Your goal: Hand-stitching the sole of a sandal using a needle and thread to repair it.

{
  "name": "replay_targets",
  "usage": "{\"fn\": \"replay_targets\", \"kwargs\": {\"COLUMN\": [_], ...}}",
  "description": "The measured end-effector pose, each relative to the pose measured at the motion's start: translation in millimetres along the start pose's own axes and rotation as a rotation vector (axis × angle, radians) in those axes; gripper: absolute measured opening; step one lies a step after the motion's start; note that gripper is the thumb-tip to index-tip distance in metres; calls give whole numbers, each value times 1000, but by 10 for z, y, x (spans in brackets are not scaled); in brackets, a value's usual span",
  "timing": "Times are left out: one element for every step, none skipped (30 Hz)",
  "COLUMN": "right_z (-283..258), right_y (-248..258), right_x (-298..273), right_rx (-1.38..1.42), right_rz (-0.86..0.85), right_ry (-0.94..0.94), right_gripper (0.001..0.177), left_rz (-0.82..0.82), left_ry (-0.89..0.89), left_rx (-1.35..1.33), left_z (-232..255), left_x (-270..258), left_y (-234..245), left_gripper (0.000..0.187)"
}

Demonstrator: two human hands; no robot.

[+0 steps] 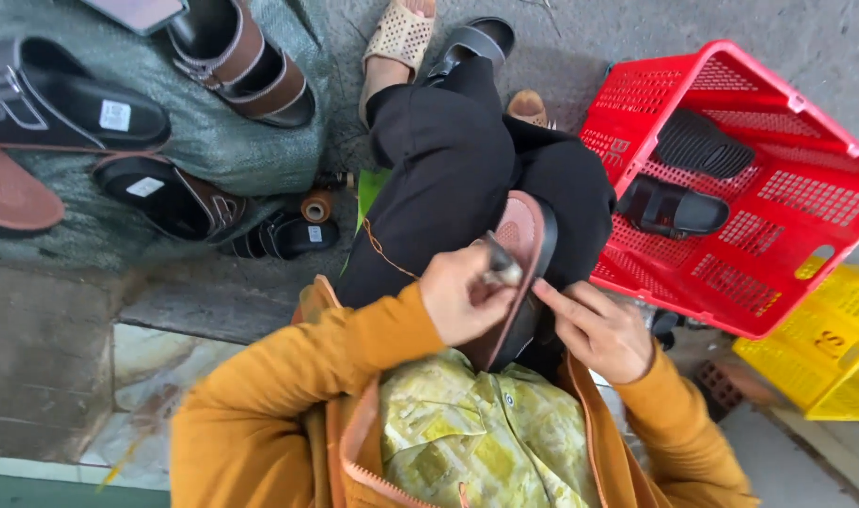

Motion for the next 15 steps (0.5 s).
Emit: {"fn": "replay_targets", "kwargs": {"right_z": [39,106,182,276,187,56,-73,-111,-149,-185,-182,-181,-174,-190,-212], "right_y": [21,190,323,468,473,476,476,426,393,365,316,256,208,227,255], "right_x": [-28,-85,-182,-292,-187,-82,22,29,69,112,127,143,162,171,177], "right_rx": [-132,-132,-417,-701,-698,-607,-525,-532,-375,-218,-215,-309,-406,-406,-272], "right_rz": [-141,-126,-260,-395,-390,-354,-306,-292,-194,-96,-81,-92,-108,-97,-91], "right_ry": [15,14,27,37,21,145,264,246,216,186,178,198,216,208,197], "right_gripper": [39,39,44,52,52,51,50,50,34,17,17,22,28,28,17], "left_rz": [88,80,-38,-159,-175,-161,-148,-167,-153,-141,-156,-175,-192,-204,-175], "left_ry": [-326,-336,-387,-435,-438,-553,-683,-699,-746,-792,-798,-837,-876,-882,-885], "left_rx": [205,212,389,565,566,669,768,765,698,629,635,629,619,620,596], "left_z": [172,143,117,78,146,236,314,350,416,482,444,413,378,414,456], "left_x": [48,24,-30,-88,-71,-64,-45,-53,-72,-87,-136,-189,-238,-244,-247], "left_y": [-26,-20,-57,-101,-106,-125,-136,-126,-100,-69,-42,-12,10,8,8], "left_gripper": [24,24,27,35,35,13,11,11,10,10,10,9,9,9,7]}}
Point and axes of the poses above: each hand's wrist, its own x-axis towards the middle knuckle, its own y-axis out of the back of the hand, z = x × y, the point moved 3 cm from there along x, towards the middle knuckle, and after that the axes turned 9 degrees about z, right-handed, at the moved point
